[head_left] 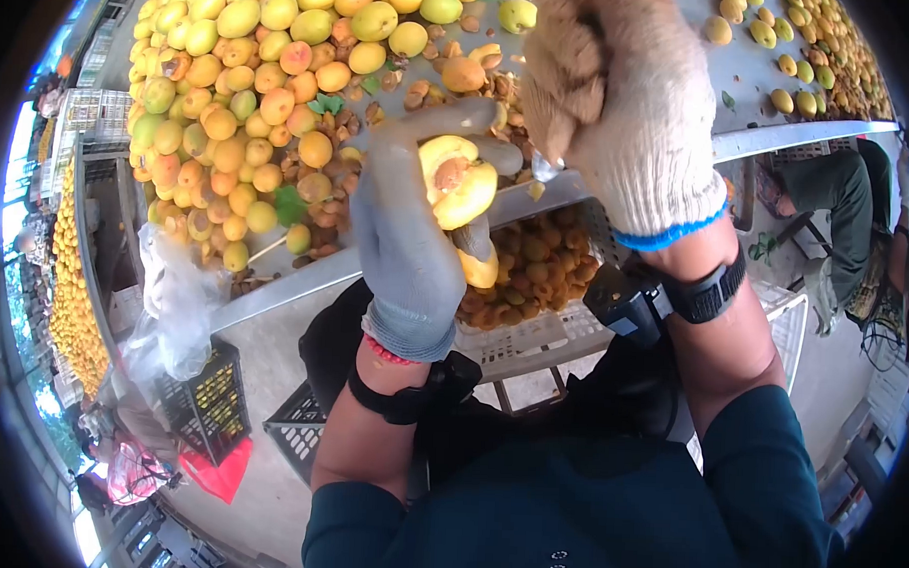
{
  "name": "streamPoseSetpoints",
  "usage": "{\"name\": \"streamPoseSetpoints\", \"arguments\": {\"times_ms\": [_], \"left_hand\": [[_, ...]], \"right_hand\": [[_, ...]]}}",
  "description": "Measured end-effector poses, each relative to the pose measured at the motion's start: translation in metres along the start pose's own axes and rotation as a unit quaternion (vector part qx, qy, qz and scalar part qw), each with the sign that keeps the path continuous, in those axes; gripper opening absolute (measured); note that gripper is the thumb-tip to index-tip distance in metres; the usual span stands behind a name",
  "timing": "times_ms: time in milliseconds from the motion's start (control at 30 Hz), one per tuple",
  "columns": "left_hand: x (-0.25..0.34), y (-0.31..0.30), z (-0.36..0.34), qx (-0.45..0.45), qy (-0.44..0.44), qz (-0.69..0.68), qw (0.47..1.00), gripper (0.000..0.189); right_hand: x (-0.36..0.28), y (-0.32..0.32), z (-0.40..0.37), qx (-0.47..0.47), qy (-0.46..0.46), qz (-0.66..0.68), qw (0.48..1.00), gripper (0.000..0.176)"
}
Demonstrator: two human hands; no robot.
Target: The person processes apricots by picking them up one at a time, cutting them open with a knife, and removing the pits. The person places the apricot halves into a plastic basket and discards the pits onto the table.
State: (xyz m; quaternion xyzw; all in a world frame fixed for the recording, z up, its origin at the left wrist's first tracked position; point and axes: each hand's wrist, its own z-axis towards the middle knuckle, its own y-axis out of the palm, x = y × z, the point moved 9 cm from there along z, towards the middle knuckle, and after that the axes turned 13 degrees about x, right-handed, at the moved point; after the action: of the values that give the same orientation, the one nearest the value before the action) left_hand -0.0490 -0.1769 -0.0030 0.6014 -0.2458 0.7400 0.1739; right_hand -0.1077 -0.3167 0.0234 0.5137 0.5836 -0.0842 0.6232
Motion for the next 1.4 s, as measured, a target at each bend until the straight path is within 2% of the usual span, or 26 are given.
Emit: {"name": "streamPoseSetpoints", "arguments": {"times_ms": [33,67,100,167,233,267,300,333,433,533,567,633,700,767,800,900,967,1033,1100,1233,1300,1333,1400], "left_hand": [[-0.004,-0.001,0.001,0.008,-0.062,-0.055,0.997,0.037],[-0.001,-0.007,0.004,0.045,-0.039,-0.068,0.996,0.039],[0.004,-0.012,0.008,0.069,0.011,-0.054,0.996,0.040],[0.013,-0.019,0.013,0.110,0.136,0.005,0.985,0.042],[0.025,-0.015,0.009,0.103,0.219,0.083,0.967,0.039],[0.030,-0.013,0.007,0.103,0.260,0.120,0.953,0.045],[0.025,-0.014,0.010,0.100,0.280,0.095,0.950,0.044],[0.022,-0.015,0.012,0.103,0.280,0.082,0.951,0.041],[0.015,-0.019,0.019,0.127,0.242,0.064,0.960,0.040],[0.016,-0.018,0.021,0.092,0.223,0.117,0.963,0.037],[0.014,-0.016,0.020,0.064,0.217,0.133,0.965,0.038],[0.010,-0.015,0.017,0.020,0.179,0.142,0.973,0.041],[0.009,-0.013,0.016,0.005,0.085,0.105,0.991,0.047],[0.008,-0.010,0.013,0.013,0.045,0.074,0.996,0.051],[0.011,-0.009,0.012,0.021,0.070,0.074,0.995,0.052],[0.011,-0.008,0.016,0.012,0.177,0.053,0.983,0.045],[0.008,-0.009,0.016,0.004,0.185,0.041,0.982,0.042],[0.004,-0.009,0.016,0.006,0.120,0.036,0.992,0.041],[0.008,-0.009,0.009,0.016,0.141,0.080,0.987,0.041],[0.020,-0.011,0.003,0.044,0.175,0.181,0.967,0.056],[0.010,-0.014,0.006,0.050,0.065,0.099,0.992,0.056],[0.004,-0.015,0.007,0.052,0.009,0.057,0.997,0.055],[0.007,-0.014,0.007,0.049,0.003,0.043,0.998,0.056]], "right_hand": [[0.004,-0.005,-0.001,-0.031,-0.049,-0.107,0.993,0.031],[0.015,-0.006,-0.001,-0.021,-0.019,-0.130,0.991,0.031],[0.026,-0.008,-0.002,-0.011,0.011,-0.153,0.988,0.030],[0.058,-0.008,-0.011,-0.053,0.113,-0.172,0.977,0.034],[0.079,-0.006,-0.030,-0.074,0.214,-0.211,0.951,0.037],[0.082,-0.002,-0.038,-0.079,0.251,-0.209,0.942,0.040],[0.081,0.001,-0.039,-0.078,0.246,-0.200,0.945,0.038],[0.080,0.003,-0.040,-0.077,0.241,-0.189,0.949,0.038],[0.076,0.003,-0.031,-0.051,0.142,-0.218,0.964,0.032],[0.053,0.000,-0.020,-0.053,0.013,-0.283,0.958,0.022],[0.042,0.000,-0.020,-0.055,-0.026,-0.296,0.953,0.022],[0.029,0.002,-0.020,-0.064,-0.164,-0.305,0.936,0.025],[0.025,0.004,-0.024,-0.067,-0.181,-0.298,0.935,0.033],[0.020,0.008,-0.028,-0.079,-0.227,-0.338,0.910,0.034],[0.017,0.010,-0.029,-0.086,-0.251,-0.358,0.895,0.035],[0.023,0.010,-0.027,-0.115,-0.210,-0.381,0.893,0.035],[0.030,0.008,-0.028,-0.140,-0.186,-0.362,0.903,0.034],[0.034,0.010,-0.029,-0.152,-0.177,-0.351,0.907,0.033],[0.032,0.011,-0.031,-0.151,-0.183,-0.351,0.906,0.033],[0.044,0.011,-0.030,-0.139,-0.086,-0.252,0.954,0.031],[0.054,0.008,-0.031,-0.127,0.014,-0.235,0.963,0.030],[0.057,0.008,-0.031,-0.123,0.031,-0.226,0.966,0.030],[0.063,0.007,-0.030,-0.113,0.065,-0.208,0.969,0.028]]}}
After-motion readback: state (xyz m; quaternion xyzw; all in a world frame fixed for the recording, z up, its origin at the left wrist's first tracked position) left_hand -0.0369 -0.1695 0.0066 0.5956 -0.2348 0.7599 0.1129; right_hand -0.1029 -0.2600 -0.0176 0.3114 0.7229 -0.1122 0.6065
